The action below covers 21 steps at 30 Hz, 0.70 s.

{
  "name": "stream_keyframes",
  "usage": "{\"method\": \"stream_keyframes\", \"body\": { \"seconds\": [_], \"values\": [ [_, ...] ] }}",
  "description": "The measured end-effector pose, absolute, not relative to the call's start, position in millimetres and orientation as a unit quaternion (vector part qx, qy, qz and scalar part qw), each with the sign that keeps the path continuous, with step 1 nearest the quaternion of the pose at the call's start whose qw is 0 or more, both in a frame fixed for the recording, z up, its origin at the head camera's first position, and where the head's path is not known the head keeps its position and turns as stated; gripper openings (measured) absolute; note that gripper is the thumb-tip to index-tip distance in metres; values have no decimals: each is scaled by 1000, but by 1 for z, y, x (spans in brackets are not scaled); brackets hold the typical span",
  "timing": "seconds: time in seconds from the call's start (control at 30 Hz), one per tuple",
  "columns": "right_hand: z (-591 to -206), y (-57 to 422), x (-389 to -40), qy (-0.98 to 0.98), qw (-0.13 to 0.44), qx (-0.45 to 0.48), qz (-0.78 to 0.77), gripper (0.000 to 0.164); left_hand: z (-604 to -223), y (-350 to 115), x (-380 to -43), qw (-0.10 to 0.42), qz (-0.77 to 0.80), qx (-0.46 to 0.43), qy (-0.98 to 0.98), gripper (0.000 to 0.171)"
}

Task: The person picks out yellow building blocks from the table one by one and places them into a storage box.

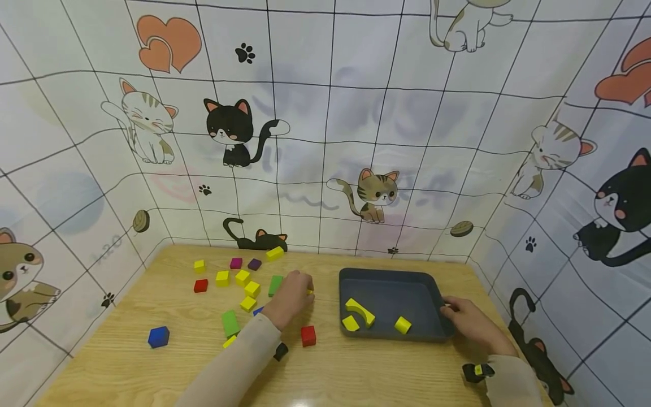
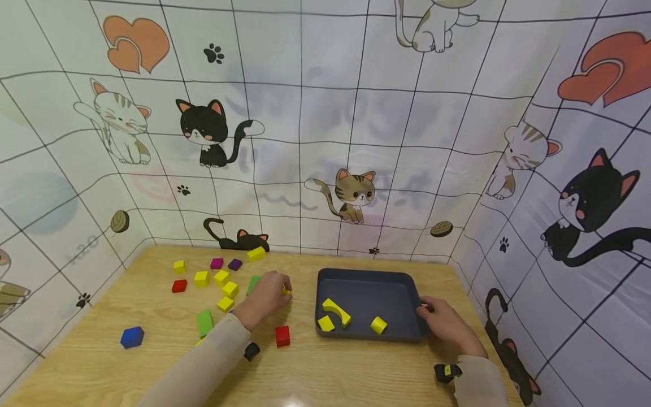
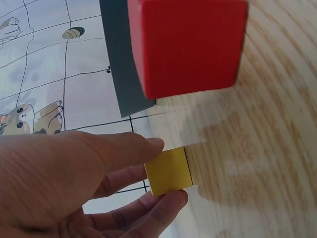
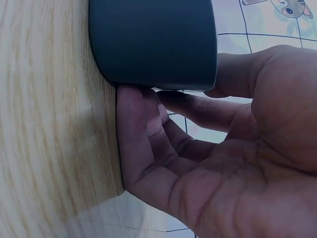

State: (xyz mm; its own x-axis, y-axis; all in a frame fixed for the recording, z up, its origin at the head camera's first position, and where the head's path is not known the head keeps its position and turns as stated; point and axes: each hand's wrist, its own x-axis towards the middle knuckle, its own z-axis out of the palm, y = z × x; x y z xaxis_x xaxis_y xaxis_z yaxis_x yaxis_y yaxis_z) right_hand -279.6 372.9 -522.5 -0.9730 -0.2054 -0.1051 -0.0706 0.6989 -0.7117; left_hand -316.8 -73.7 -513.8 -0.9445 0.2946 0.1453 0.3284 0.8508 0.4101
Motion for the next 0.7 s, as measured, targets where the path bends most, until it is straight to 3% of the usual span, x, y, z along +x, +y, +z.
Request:
{"method": "stream_keyframes", "body": {
  "seconds": [0.7],
  "values": [
    [-523, 374, -281, 916, 96, -66, -384, 49, -509, -60, -319, 38, -234, -159, -959, 13]
  ]
}}
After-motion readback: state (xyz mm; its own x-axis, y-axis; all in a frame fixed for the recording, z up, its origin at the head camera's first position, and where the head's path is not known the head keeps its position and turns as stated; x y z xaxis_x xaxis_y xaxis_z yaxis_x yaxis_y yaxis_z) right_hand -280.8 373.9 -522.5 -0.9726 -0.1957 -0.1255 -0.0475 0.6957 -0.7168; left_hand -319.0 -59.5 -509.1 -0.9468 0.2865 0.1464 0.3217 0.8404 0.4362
